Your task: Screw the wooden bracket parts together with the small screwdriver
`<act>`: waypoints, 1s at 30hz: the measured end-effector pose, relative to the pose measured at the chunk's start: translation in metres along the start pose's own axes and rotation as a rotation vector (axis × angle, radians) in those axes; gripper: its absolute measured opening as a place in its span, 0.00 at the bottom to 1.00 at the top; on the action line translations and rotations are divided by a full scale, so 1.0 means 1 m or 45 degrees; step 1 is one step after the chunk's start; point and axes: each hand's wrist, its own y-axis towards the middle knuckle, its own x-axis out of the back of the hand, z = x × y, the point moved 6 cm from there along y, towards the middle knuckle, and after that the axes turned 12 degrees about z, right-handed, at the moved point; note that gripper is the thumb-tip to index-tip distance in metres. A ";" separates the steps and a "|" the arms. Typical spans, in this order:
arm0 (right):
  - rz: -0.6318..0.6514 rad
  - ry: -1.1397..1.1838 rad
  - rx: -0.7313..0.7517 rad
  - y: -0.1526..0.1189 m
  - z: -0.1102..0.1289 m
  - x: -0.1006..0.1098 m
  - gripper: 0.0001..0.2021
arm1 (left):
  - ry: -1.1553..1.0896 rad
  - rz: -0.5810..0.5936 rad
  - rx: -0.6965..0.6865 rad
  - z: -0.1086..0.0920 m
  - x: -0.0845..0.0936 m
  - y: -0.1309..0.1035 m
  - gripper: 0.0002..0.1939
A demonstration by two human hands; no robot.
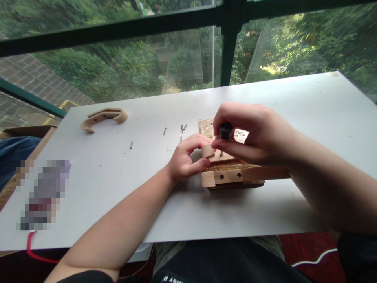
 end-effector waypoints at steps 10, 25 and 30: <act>-0.030 -0.077 -0.044 0.000 -0.003 0.000 0.04 | -0.009 0.016 -0.008 -0.003 -0.001 0.001 0.15; 0.123 0.097 0.058 -0.002 -0.001 -0.001 0.05 | -0.022 -0.002 -0.011 -0.004 0.000 0.001 0.15; 0.211 0.158 -0.026 -0.006 -0.005 0.003 0.15 | -0.010 -0.004 -0.020 -0.004 0.000 0.002 0.14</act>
